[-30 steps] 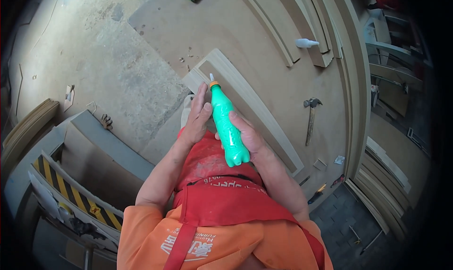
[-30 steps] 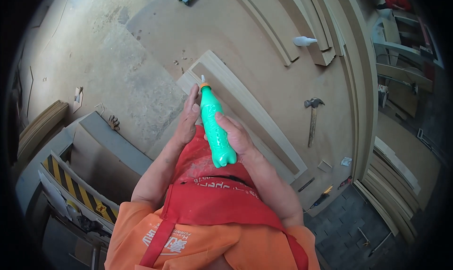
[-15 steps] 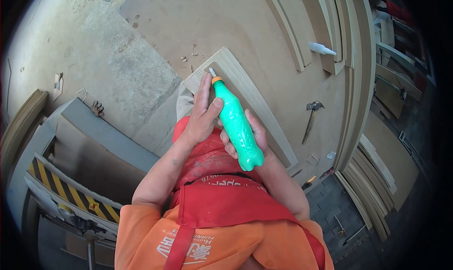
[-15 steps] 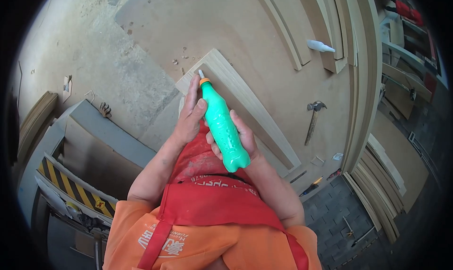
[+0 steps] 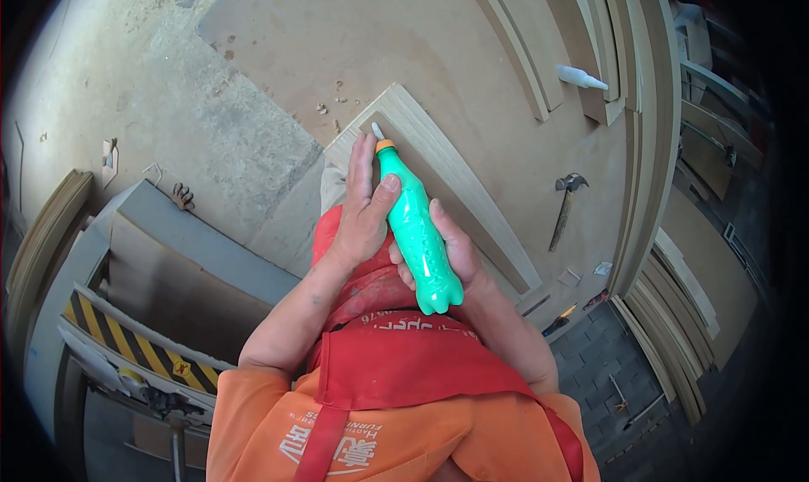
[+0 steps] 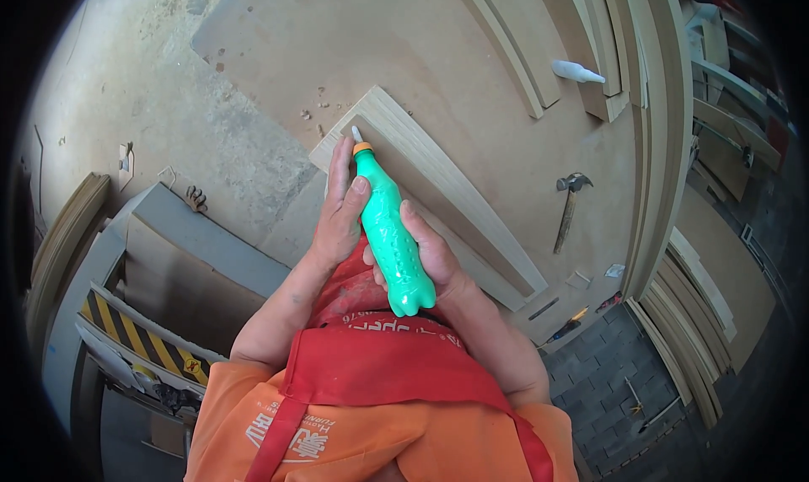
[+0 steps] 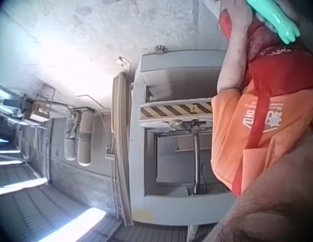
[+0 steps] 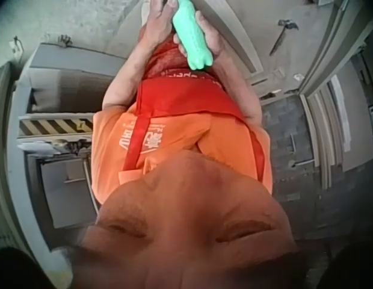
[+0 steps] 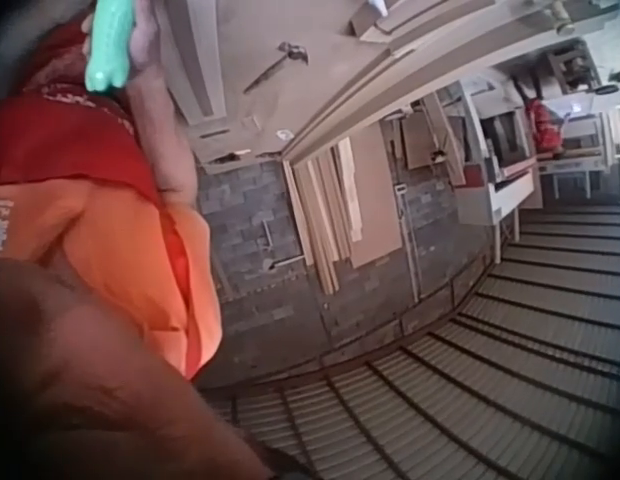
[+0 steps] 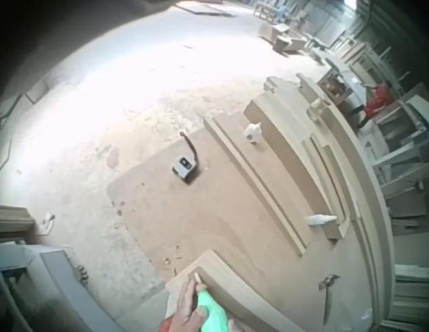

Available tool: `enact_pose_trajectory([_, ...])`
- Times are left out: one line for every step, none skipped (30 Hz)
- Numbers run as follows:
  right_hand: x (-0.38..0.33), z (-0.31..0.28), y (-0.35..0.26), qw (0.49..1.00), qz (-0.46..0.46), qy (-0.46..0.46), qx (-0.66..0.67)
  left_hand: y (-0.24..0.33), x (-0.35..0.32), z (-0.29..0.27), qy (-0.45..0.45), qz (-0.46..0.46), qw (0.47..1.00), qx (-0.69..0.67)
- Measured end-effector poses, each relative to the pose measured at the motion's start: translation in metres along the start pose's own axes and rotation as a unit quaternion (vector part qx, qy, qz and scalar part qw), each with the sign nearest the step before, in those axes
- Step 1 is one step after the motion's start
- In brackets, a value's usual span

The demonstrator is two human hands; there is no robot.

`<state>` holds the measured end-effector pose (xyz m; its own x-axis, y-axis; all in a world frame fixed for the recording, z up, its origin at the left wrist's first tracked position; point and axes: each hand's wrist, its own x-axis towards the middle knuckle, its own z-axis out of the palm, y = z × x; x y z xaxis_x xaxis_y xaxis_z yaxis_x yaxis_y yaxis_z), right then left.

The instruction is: Applying glue, measuring, and finishing wooden boards in a woodworking factory.

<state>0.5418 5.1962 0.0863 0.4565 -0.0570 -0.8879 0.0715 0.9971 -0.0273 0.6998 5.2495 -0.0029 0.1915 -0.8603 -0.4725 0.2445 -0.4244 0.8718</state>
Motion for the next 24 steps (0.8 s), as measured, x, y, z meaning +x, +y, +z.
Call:
enact_pose_trajectory([0.000,0.000,0.000,1.000,0.001,0.004,-0.006,0.000,0.000,0.000,0.001,0.000,1.000,0.001])
enact_pose_trajectory([0.000,0.001,0.000,1.000,0.001,0.003,-0.006,-0.001,0.000,0.001,0.003,-0.001,1.000,-0.015])
enact_pose_trajectory([0.001,0.001,0.001,1.000,-0.002,0.003,-0.011,-0.002,0.000,0.001,0.004,-0.002,1.000,-0.030])
enact_pose_trajectory([0.002,0.002,0.001,1.000,-0.005,0.002,-0.016,-0.003,0.000,0.001,0.006,-0.004,0.999,-0.046])
enact_pose_trajectory([0.002,0.002,0.001,1.000,-0.008,0.002,-0.021,-0.004,0.000,0.001,0.007,-0.004,0.999,-0.046])
enact_pose_trajectory([0.002,0.002,0.001,1.000,-0.007,0.002,-0.021,-0.002,0.000,0.000,0.007,-0.010,0.999,-0.049])
enact_pose_trajectory([0.002,0.002,0.000,1.000,-0.008,-0.007,-0.022,0.001,0.000,0.000,0.007,-0.017,0.998,-0.053])
enact_pose_trajectory([0.001,0.003,-0.001,1.000,-0.008,-0.017,-0.022,0.002,0.000,-0.001,0.006,-0.023,0.998,-0.056])
enact_pose_trajectory([0.001,0.003,-0.002,0.999,-0.009,-0.026,-0.023,0.003,0.001,-0.001,0.006,-0.023,0.998,-0.056])
enact_pose_trajectory([0.000,0.005,-0.002,0.999,-0.008,-0.026,-0.023,0.003,0.001,-0.002,0.005,-0.028,0.998,-0.060])
enact_pose_trajectory([0.000,0.009,-0.004,1.000,-0.005,-0.013,-0.023,0.003,0.002,-0.002,0.003,-0.033,0.997,-0.063])
enact_pose_trajectory([0.000,0.012,-0.005,1.000,-0.003,0.000,-0.023,0.004,0.002,-0.003,0.002,-0.037,0.997,-0.067])
enact_pose_trajectory([0.000,0.013,-0.006,1.000,0.000,0.013,-0.023,0.004,0.002,-0.003,0.002,-0.037,0.997,-0.067])
enact_pose_trajectory([0.000,0.012,-0.006,1.000,0.000,0.013,-0.023,0.004,0.002,-0.003,0.001,-0.039,0.997,-0.069])
enact_pose_trajectory([0.000,0.011,-0.006,1.000,0.002,0.004,-0.023,0.004,0.001,-0.004,0.001,-0.041,0.997,-0.070])
enact_pose_trajectory([-0.001,0.010,-0.007,1.000,0.004,-0.006,-0.024,0.004,0.001,-0.004,0.001,-0.043,0.996,-0.072])
enact_pose_trajectory([-0.001,0.011,-0.008,1.000,0.006,-0.016,-0.025,0.004,0.001,-0.004,0.002,-0.043,0.996,-0.072])
enact_pose_trajectory([-0.001,0.012,-0.008,1.000,0.007,-0.016,-0.025,0.004,0.001,-0.004,0.002,-0.041,0.996,-0.079])
enact_pose_trajectory([-0.001,0.013,-0.007,0.999,0.005,0.001,-0.034,0.004,0.001,-0.004,0.001,-0.040,0.996,-0.085])
enact_pose_trajectory([-0.001,0.016,-0.007,0.999,0.003,0.018,-0.043,0.005,0.000,-0.003,0.001,-0.038,0.995,-0.092])
enact_pose_trajectory([-0.001,0.017,-0.007,0.998,0.001,0.036,-0.051,0.005,0.000,-0.002,0.001,-0.037,0.995,-0.092])
enact_pose_trajectory([-0.002,0.016,-0.006,0.998,0.001,0.036,-0.051,0.006,-0.001,-0.001,0.001,-0.042,0.994,-0.100])
enact_pose_trajectory([-0.002,0.014,-0.005,0.998,0.000,0.034,-0.052,0.006,-0.002,0.000,-0.001,-0.047,0.993,-0.108])
enact_pose_trajectory([-0.004,0.011,-0.004,0.998,-0.001,0.032,-0.053,0.005,-0.003,0.002,-0.002,-0.051,0.992,-0.116])
